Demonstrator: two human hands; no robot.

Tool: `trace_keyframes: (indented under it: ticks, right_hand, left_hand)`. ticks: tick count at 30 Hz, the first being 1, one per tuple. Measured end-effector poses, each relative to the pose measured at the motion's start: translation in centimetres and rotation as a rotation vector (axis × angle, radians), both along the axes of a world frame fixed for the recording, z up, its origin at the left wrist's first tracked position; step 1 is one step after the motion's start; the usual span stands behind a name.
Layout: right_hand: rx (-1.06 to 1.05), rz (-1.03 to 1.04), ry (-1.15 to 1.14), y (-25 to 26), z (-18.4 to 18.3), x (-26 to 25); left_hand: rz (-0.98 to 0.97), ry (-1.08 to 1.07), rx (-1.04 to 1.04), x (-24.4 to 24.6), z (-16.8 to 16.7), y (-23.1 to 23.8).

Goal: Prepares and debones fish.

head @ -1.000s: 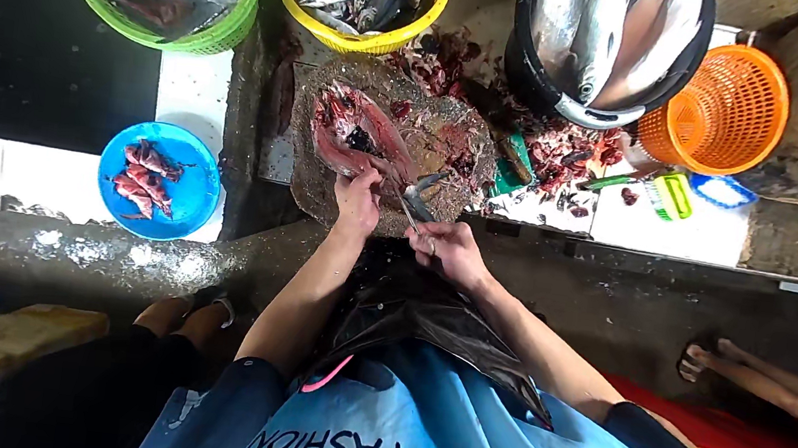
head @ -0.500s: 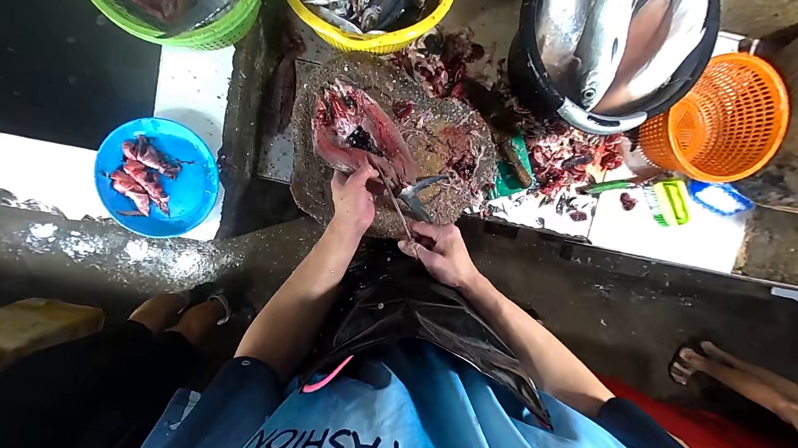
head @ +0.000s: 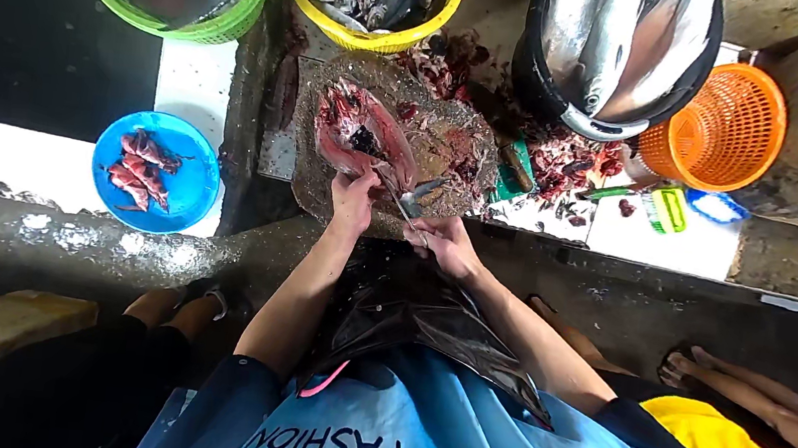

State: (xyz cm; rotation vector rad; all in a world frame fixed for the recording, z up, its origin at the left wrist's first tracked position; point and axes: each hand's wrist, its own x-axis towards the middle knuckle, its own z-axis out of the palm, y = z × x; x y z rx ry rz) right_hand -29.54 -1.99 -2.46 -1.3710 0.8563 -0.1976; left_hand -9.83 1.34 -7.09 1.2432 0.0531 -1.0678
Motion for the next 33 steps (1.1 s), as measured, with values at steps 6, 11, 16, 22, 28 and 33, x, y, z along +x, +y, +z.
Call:
trace_keyframes:
  ticks: [6, 11, 16, 22, 28, 33]
  right_hand:
    - [-0.467, 0.071, -0.035, 0.6, -1.6, -1.4]
    - [-0.251, -0.319, 0.233, -1.6, -1.3, -4.1]
    - [0.102, -0.057, -0.01, -0.9, 1.3, -4.2]
    - [0.176, 0.007, -0.063, 0.0, 1.4, -3.0]
    - [0.251, -0.045, -0.059, -0.2, 0.2, -3.0]
    - [0.284, -0.1, -0.14, -0.1, -2.0, -1.4]
  left_hand:
    - [0.071, 0.199, 0.045, 0.7, 0.2, 0.1]
    - [-0.1, -0.008, 0.244, 2.4, -0.8, 0.9]
    - [-0.151, -0.036, 0.258, 3.8, -1.0, 0.6]
    - [-0.15, -0.004, 0.2, 2.1, -0.8, 0.2]
    - [-0.14, 0.118, 0.015, 2.4, -1.6, 1.7]
    - [-0.13, 0.136, -0.036, 2.7, -2.1, 1.7]
